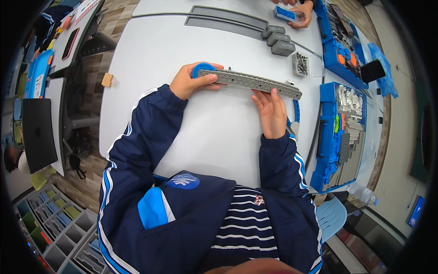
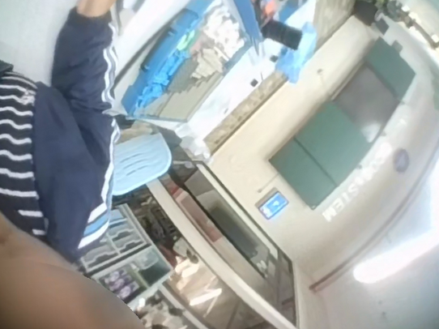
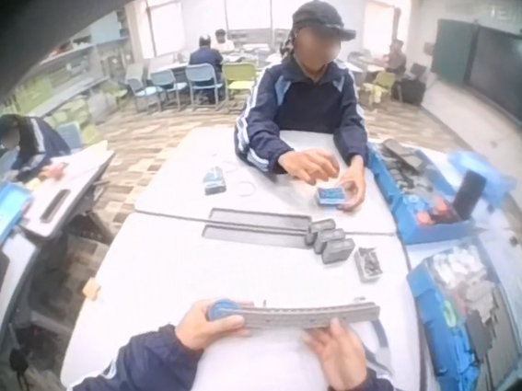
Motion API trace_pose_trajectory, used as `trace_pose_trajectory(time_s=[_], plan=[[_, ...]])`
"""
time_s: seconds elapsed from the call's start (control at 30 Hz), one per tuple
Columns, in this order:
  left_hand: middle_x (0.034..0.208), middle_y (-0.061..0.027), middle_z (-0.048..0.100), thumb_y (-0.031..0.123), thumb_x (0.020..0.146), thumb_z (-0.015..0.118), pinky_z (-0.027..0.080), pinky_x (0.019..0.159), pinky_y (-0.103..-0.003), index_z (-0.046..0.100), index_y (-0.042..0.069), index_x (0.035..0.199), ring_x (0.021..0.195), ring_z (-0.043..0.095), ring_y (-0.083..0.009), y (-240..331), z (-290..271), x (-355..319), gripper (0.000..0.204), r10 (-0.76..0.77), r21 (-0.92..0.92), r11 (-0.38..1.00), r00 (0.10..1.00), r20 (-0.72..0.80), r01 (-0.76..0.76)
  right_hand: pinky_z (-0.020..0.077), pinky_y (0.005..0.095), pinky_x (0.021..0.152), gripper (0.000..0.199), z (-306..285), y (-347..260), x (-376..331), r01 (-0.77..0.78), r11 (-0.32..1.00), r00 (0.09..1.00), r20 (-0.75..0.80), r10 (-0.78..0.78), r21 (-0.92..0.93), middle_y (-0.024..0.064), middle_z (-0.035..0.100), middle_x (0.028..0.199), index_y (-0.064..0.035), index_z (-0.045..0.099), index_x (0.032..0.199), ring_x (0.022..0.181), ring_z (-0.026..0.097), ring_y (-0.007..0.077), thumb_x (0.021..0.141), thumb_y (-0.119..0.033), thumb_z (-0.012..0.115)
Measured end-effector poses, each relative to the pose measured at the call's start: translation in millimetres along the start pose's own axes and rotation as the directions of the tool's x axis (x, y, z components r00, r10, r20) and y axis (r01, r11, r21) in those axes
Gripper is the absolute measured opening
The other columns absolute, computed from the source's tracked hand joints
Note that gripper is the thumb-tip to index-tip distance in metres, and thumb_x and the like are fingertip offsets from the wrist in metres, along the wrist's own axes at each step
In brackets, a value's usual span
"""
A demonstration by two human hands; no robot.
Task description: The person sorts small white plastic pieces on a table, then attaches them to a long gray perforated strip using a blue plastic tool. They continue adding pieces and adjusting the strip while another person works nearby.
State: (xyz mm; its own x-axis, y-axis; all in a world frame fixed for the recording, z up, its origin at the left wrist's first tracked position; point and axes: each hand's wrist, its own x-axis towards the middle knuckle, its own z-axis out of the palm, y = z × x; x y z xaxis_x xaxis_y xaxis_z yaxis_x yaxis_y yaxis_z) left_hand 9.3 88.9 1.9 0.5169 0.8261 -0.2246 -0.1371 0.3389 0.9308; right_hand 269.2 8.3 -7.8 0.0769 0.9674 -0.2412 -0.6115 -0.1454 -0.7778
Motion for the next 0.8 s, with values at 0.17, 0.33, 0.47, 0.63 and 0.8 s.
trace_pose_trajectory(time_s=[0.17,0.33,0.47,0.63,0.8], plan=[[0.120,-0.0169,0.066,0.016,0.096,0.065,0.059,0.092,-0.036,0.058,-0.004,0.129,0.108,0.067,-0.0242,-0.8,1.9,5.3,0.039,0.068,0.054,0.996,0.998,-0.011,-0.067,0.0511,0.0431,0.098,0.042,-0.5,0.6,7.0,-0.008,1.000,0.999,0.053,0.007,0.016,0.0174,0.062,0.126,0.0059,0.053,0.124,0.120,0.060,0.0311,0.104,-0.031,0.056],[0.119,-0.0159,0.066,0.016,0.096,0.066,0.058,0.095,-0.038,0.059,-0.004,0.128,0.109,0.066,-0.0229,-1.4,3.4,4.5,0.039,0.114,0.088,0.990,0.993,0.003,-0.114,0.0512,0.0422,0.098,0.040,0.4,-0.4,4.8,-0.015,0.999,0.998,0.064,0.018,-0.040,0.0171,0.063,0.123,0.0059,0.056,0.123,0.118,0.061,0.0270,0.103,-0.029,0.058],[0.118,-0.0156,0.066,0.016,0.095,0.067,0.056,0.097,-0.039,0.060,-0.004,0.128,0.109,0.065,-0.0222,-2.8,1.8,3.2,0.039,0.134,0.095,0.986,0.991,0.017,-0.135,0.0513,0.0415,0.099,0.039,-0.1,-0.3,4.4,-0.014,0.999,0.997,0.076,0.017,-0.042,0.0161,0.065,0.120,0.0060,0.058,0.120,0.117,0.062,0.0244,0.102,-0.028,0.060],[0.118,-0.0148,0.066,0.017,0.094,0.069,0.058,0.092,-0.038,0.060,-0.004,0.128,0.105,0.066,-0.0209,-5.2,-1.6,3.0,0.041,0.106,0.075,0.992,0.994,-0.017,-0.105,0.0500,0.0412,0.099,0.040,0.5,0.8,4.2,-0.030,0.998,0.996,0.088,0.034,-0.046,0.0164,0.064,0.123,0.0040,0.057,0.124,0.119,0.061,0.0266,0.102,-0.029,0.060],[0.113,-0.0139,0.067,0.017,0.095,0.068,0.059,0.089,-0.034,0.058,-0.005,0.129,0.102,0.067,-0.0213,-9.1,-5.5,6.0,0.042,0.141,-0.099,0.983,0.981,-0.137,-0.155,0.0487,0.0393,0.100,0.045,1.3,-2.2,4.4,0.003,0.991,0.981,0.194,0.023,-0.135,0.0194,0.062,0.130,0.0036,0.055,0.130,0.123,0.060,0.0293,0.104,-0.033,0.054]])
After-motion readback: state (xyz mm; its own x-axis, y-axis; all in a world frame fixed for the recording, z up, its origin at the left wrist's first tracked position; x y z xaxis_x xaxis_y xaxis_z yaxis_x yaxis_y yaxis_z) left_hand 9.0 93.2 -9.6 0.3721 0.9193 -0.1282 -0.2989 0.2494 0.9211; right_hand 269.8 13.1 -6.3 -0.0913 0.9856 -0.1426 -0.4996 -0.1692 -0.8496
